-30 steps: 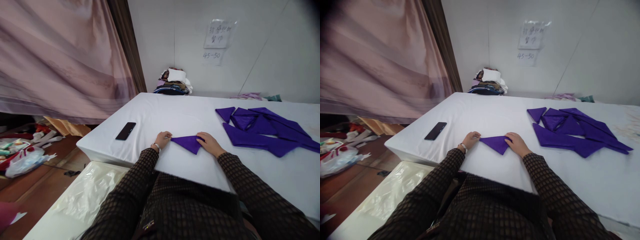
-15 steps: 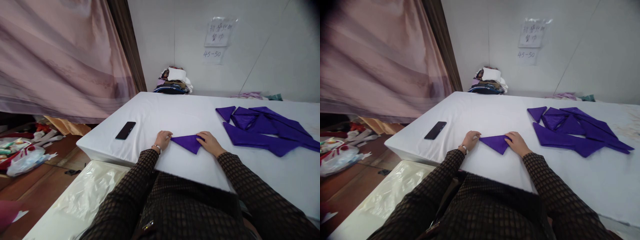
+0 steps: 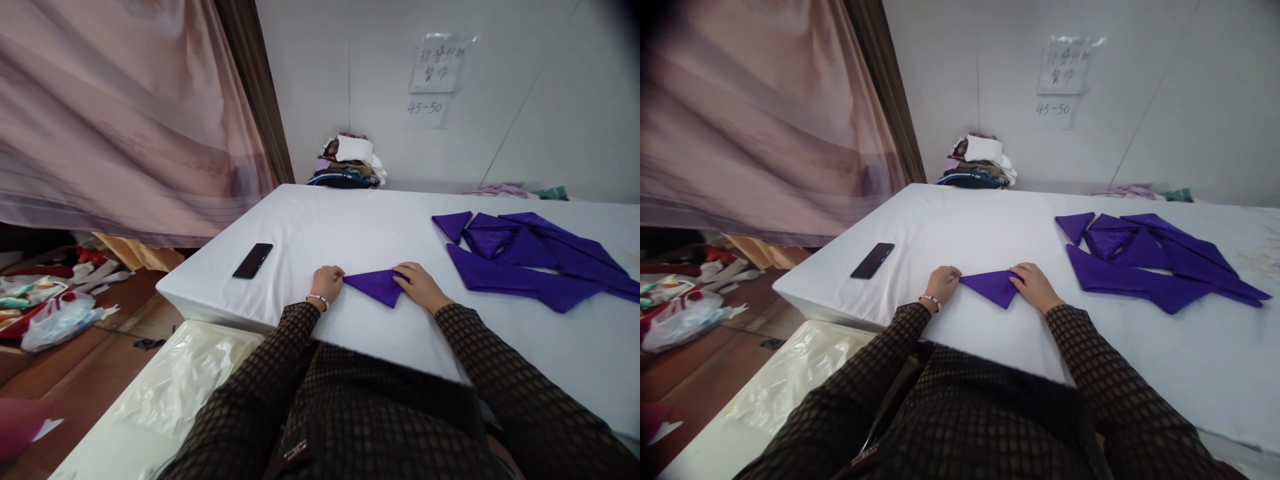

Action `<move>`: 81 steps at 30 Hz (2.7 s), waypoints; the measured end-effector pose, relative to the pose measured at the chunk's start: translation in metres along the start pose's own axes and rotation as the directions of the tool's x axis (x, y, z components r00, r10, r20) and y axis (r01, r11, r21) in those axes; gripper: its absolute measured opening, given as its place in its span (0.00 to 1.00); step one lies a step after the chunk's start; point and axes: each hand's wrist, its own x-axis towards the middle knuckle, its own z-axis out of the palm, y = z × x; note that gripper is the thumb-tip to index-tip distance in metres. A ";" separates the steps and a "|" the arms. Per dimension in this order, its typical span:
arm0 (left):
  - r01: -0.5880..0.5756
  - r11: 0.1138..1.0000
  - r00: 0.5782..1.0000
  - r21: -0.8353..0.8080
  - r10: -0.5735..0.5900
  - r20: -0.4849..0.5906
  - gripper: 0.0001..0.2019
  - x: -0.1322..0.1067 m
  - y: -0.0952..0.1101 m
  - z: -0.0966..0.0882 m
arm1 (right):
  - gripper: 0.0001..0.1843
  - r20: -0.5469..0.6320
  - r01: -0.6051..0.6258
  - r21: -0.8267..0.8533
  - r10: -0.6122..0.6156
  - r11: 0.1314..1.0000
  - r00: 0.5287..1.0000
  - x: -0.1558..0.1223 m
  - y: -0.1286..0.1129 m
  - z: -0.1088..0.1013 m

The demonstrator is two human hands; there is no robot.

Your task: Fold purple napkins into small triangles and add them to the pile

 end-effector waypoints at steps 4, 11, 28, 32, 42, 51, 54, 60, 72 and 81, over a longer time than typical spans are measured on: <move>0.008 1.000 1.000 0.024 -0.009 0.015 0.10 -0.003 0.002 -0.001 | 0.16 0.002 -0.006 0.008 0.006 1.000 1.000 0.000 0.001 0.001; -0.006 0.999 0.999 0.042 0.004 0.049 0.09 0.000 -0.003 -0.002 | 0.17 0.006 0.005 -0.002 -0.005 1.000 1.000 0.001 0.001 0.000; -0.074 0.978 0.997 0.195 0.066 0.047 0.09 0.000 0.021 -0.011 | 0.17 0.020 0.027 -0.023 -0.026 0.999 0.999 0.001 0.001 0.000; -0.257 0.957 0.966 0.133 0.248 0.077 0.13 -0.001 0.048 0.000 | 0.18 0.008 0.023 -0.018 -0.023 1.000 1.000 0.000 0.004 0.002; -0.378 0.909 0.896 0.173 0.312 0.317 0.35 -0.024 0.043 0.026 | 0.18 -0.022 0.021 0.013 -0.020 1.000 1.000 -0.002 0.008 0.008; -0.388 0.911 0.882 0.137 0.324 0.342 0.38 -0.025 0.039 0.020 | 0.19 0.004 0.006 0.045 -0.006 0.999 1.000 -0.001 0.005 0.003; -0.389 0.914 0.874 0.113 0.327 0.360 0.33 -0.021 0.036 0.017 | 0.20 0.028 0.022 0.065 -0.024 0.998 0.999 -0.002 0.010 0.002; -0.392 0.916 0.878 0.088 0.344 0.332 0.28 -0.015 0.032 0.014 | 0.25 0.116 0.089 0.014 -0.090 0.996 0.989 -0.012 0.022 -0.003; -0.277 0.938 0.931 0.208 0.208 0.301 0.28 0.057 -0.011 0.011 | 0.25 0.267 0.028 -0.194 0.025 0.981 0.963 0.041 0.004 0.008; -0.222 0.964 0.944 0.147 0.174 0.281 0.25 0.057 0.009 0.008 | 0.27 0.294 -0.039 -0.183 0.093 0.982 0.951 0.042 0.007 0.015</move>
